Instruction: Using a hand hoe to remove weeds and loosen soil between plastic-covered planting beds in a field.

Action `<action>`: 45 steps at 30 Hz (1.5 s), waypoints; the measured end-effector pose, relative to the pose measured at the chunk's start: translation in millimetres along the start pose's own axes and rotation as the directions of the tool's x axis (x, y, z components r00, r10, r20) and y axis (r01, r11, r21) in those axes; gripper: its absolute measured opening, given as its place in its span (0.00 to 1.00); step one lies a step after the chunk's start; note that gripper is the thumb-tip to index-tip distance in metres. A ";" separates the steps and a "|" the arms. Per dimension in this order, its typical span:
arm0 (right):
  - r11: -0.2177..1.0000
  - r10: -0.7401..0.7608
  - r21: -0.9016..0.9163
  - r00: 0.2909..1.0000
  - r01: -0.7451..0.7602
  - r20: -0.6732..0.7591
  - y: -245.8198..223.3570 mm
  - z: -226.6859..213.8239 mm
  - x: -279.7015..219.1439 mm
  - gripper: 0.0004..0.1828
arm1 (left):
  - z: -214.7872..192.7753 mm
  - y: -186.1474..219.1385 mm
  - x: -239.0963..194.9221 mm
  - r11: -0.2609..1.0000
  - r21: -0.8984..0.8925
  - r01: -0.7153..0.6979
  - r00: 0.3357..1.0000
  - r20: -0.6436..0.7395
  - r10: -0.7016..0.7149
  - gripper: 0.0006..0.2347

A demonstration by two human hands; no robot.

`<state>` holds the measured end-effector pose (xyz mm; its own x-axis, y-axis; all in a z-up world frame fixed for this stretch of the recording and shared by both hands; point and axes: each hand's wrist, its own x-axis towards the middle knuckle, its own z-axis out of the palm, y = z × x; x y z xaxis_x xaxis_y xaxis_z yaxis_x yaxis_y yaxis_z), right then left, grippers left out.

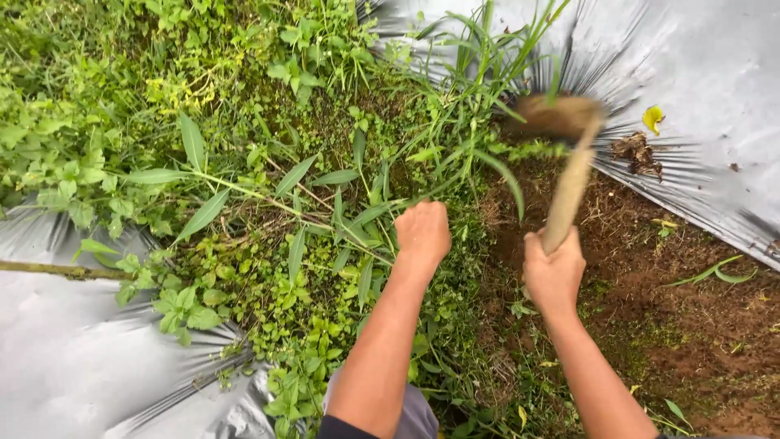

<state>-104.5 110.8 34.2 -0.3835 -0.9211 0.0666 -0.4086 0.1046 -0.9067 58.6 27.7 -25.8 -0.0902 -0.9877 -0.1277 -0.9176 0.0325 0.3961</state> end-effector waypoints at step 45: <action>0.924 0.127 -0.381 0.960 -0.023 0.248 43.9 30.8 -7.9 0.10 | 53.9 -15.9 3.3 0.995 0.070 -0.071 0.964 0.261 0.051 0.05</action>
